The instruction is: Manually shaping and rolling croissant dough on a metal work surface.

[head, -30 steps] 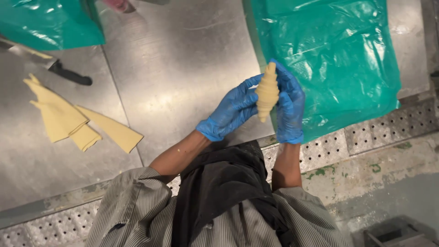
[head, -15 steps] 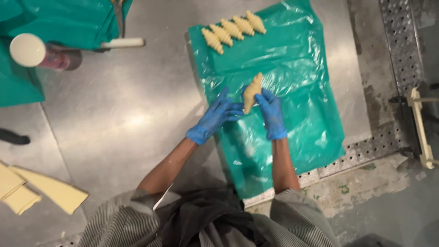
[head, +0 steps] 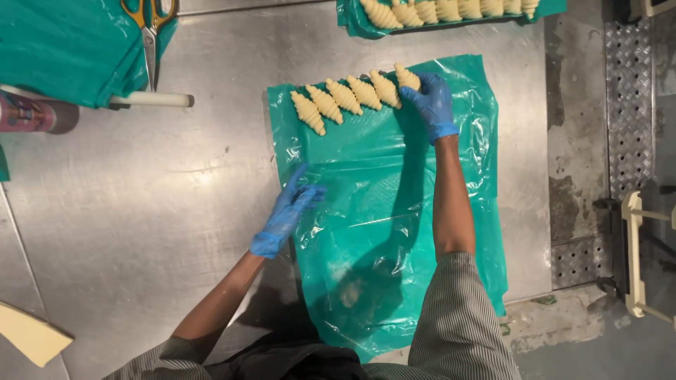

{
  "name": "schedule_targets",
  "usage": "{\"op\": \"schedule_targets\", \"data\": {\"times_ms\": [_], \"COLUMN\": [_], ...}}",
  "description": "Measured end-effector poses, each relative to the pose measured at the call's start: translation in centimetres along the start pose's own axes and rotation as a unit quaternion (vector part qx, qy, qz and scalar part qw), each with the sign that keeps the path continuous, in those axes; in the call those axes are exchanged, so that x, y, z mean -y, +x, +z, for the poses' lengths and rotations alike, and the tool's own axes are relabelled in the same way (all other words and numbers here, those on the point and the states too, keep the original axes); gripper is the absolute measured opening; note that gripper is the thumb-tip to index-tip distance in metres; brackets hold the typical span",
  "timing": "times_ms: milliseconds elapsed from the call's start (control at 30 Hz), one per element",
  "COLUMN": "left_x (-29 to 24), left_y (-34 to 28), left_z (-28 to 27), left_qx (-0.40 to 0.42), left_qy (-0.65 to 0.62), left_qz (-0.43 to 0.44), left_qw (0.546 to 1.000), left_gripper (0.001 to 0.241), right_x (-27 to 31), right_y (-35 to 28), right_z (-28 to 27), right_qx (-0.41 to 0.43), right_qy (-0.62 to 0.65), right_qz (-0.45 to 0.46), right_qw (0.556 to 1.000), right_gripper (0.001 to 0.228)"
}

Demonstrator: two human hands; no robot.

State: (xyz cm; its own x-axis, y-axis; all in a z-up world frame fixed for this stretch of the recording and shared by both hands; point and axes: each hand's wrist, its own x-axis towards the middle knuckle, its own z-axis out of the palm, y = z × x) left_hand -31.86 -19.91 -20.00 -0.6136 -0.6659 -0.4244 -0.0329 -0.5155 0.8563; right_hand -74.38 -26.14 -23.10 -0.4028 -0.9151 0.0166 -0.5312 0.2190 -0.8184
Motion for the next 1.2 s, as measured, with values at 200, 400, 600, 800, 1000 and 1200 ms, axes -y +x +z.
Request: {"op": "schedule_targets", "data": {"times_ms": [200,400,600,800,1000,1200], "left_x": [1.2,-1.1,8.4,19.8,20.8,13.2], "left_y": [-2.3,-5.8,-17.8,-36.1,-46.9,-46.9], "left_z": [-2.8,-4.9,-19.6,-33.1,-39.5,-41.9], "left_qx": [-0.044,-0.097,-0.400,-0.640,-0.725,-0.669], "left_qy": [-0.016,-0.037,0.055,-0.036,0.305,0.310], "left_qz": [-0.003,-0.012,0.129,0.183,0.050,-0.079], "left_qw": [0.999,0.994,0.906,0.746,0.615,0.671], "left_gripper": [0.067,0.061,0.023,0.019,0.067,0.056], "right_x": [0.0,-1.0,-8.3,17.1,20.8,29.7], "right_y": [0.0,-0.9,-3.2,-24.0,-45.0,-51.2], "right_z": [0.8,0.5,-0.3,19.5,38.5,45.6], "right_qx": [0.011,0.028,-0.484,-0.193,0.091,0.209], "right_qy": [-0.011,-0.184,0.297,0.171,0.312,0.171], "right_qz": [0.010,-0.073,0.002,-0.059,0.064,0.000], "right_qw": [1.000,0.980,0.823,0.964,0.944,0.963], "right_gripper": [0.043,0.048,0.036,0.026,0.018,0.025]}}
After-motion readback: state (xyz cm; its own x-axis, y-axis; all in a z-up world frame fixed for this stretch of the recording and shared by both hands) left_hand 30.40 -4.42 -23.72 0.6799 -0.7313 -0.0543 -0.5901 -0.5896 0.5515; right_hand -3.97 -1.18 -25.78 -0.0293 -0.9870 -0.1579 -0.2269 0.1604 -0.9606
